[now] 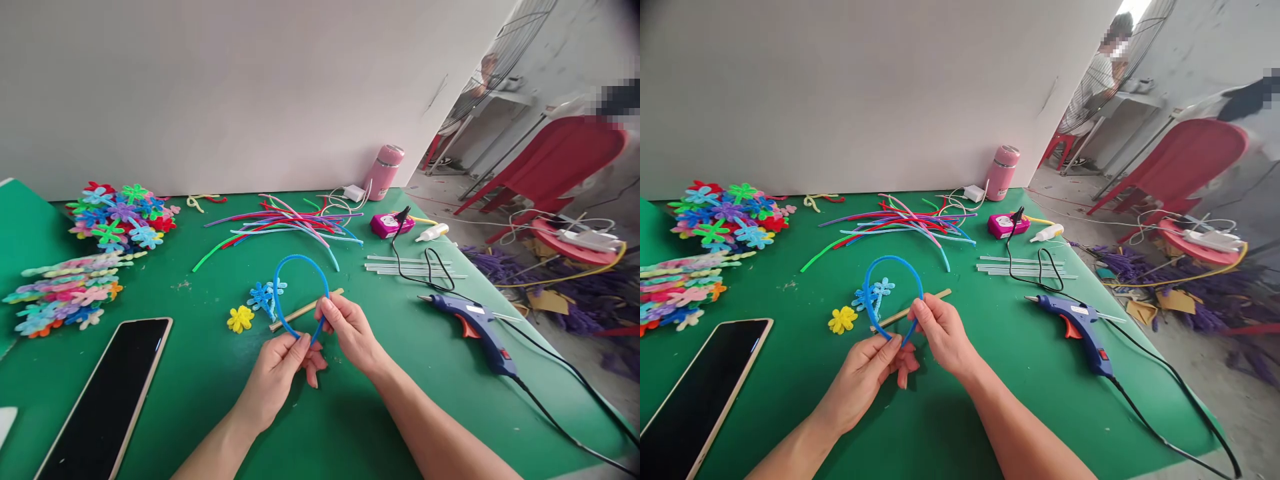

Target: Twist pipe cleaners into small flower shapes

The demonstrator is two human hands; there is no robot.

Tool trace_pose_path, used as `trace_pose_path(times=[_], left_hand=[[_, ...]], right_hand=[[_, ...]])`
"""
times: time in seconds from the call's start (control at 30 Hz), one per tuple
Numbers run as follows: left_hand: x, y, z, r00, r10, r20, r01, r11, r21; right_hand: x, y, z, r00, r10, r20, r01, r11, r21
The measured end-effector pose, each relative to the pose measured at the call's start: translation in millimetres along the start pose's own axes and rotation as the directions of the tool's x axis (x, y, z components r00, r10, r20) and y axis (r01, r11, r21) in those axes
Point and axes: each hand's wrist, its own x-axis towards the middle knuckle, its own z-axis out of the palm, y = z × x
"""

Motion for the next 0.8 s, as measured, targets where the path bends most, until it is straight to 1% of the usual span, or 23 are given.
trace_pose_path(times=[0.2,0.27,0.33,0.4,0.5,0.57,0.63,0.73,0.8], left_hand=[[-0.3,0.7,0.9,1.000,-0.002,0.014,0.002,1.000,0.022],[-0.6,1.7,0.8,1.000,0.003,0.013,-0.003,1.000,0.018],[-1.3,2.9,1.1,1.000,-0.011,0.026,0.011,1.000,-0.005],[-2.3,3.5,1.6,0.996,-0.048,0.070,0.050,0.998,-0.029],[-3.5,2.5,3.0,0.982,-0.110,0.154,0.117,0.992,-0.039],[-3.7,1.3,3.7,0.977,-0.131,0.170,0.139,0.990,-0.036],[-3.4,0.8,3.9,0.980,-0.132,0.149,0.137,0.990,-0.025],[-2.8,1.0,3.5,0.988,-0.109,0.109,0.109,0.994,0.006],[-2.8,1.1,3.3,0.989,-0.095,0.116,0.095,0.995,0.014]], right_hand=[[-0.4,0.9,0.8,1.000,-0.004,0.009,0.004,1.000,-0.008],[-0.1,-0.1,0.1,1.000,-0.005,0.014,0.005,1.000,0.018],[-0.3,-2.2,-0.6,0.999,0.001,0.038,-0.005,0.996,0.089],[-1.0,-4.3,-0.4,0.994,0.018,0.105,-0.040,0.976,0.213],[-1.8,-5.2,2.0,0.964,0.050,0.261,-0.152,0.910,0.386],[-1.5,-4.1,3.9,0.951,0.065,0.303,-0.202,0.872,0.446],[-0.9,-2.9,5.0,0.957,0.076,0.281,-0.208,0.854,0.477],[-0.5,-2.4,4.9,0.969,0.084,0.231,-0.190,0.852,0.488],[-1.1,-2.5,5.0,0.966,0.085,0.245,-0.196,0.858,0.475]])
